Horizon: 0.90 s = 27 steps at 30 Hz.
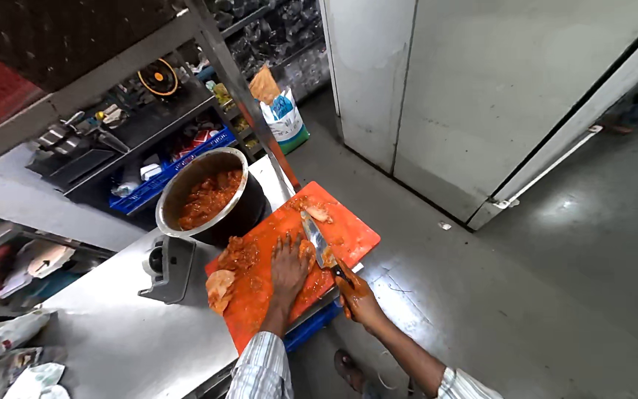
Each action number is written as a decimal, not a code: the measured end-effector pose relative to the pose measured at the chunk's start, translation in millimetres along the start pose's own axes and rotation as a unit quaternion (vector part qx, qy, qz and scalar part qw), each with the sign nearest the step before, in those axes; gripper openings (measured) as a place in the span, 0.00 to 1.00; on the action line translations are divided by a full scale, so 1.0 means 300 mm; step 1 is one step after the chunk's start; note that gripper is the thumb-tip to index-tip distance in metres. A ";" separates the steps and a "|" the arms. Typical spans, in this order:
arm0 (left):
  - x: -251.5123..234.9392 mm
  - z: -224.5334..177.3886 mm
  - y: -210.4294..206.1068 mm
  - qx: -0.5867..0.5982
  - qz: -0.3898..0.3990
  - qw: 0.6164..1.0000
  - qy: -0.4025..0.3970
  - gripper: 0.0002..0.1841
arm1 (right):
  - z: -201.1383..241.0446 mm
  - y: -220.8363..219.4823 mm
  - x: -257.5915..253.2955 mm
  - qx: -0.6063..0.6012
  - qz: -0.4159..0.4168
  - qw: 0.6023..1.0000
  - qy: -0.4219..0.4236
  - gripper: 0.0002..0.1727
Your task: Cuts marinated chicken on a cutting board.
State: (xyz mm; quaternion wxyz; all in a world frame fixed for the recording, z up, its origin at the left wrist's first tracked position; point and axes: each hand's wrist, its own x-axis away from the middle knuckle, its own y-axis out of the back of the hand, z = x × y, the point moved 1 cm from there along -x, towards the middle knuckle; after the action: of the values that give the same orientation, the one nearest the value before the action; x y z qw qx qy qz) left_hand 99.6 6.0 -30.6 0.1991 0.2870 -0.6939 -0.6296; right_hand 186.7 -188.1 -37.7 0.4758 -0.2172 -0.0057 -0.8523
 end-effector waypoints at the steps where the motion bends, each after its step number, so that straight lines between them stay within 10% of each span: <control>1: -0.002 -0.002 0.001 -0.001 0.001 1.000 0.000 0.33 | 0.002 -0.007 0.001 -0.010 -0.003 1.000 0.001 0.31; 27: 0.004 0.024 0.015 0.062 -0.008 0.997 -0.034 0.31 | -0.104 -0.097 0.264 0.019 0.009 1.000 -0.005 0.34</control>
State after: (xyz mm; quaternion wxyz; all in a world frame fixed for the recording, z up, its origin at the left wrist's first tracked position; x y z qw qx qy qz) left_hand 93.4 10.8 -27.3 0.1523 0.2828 -0.7356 -0.5965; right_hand 115.7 -242.7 -30.5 0.4873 -0.2123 -0.0223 -0.8467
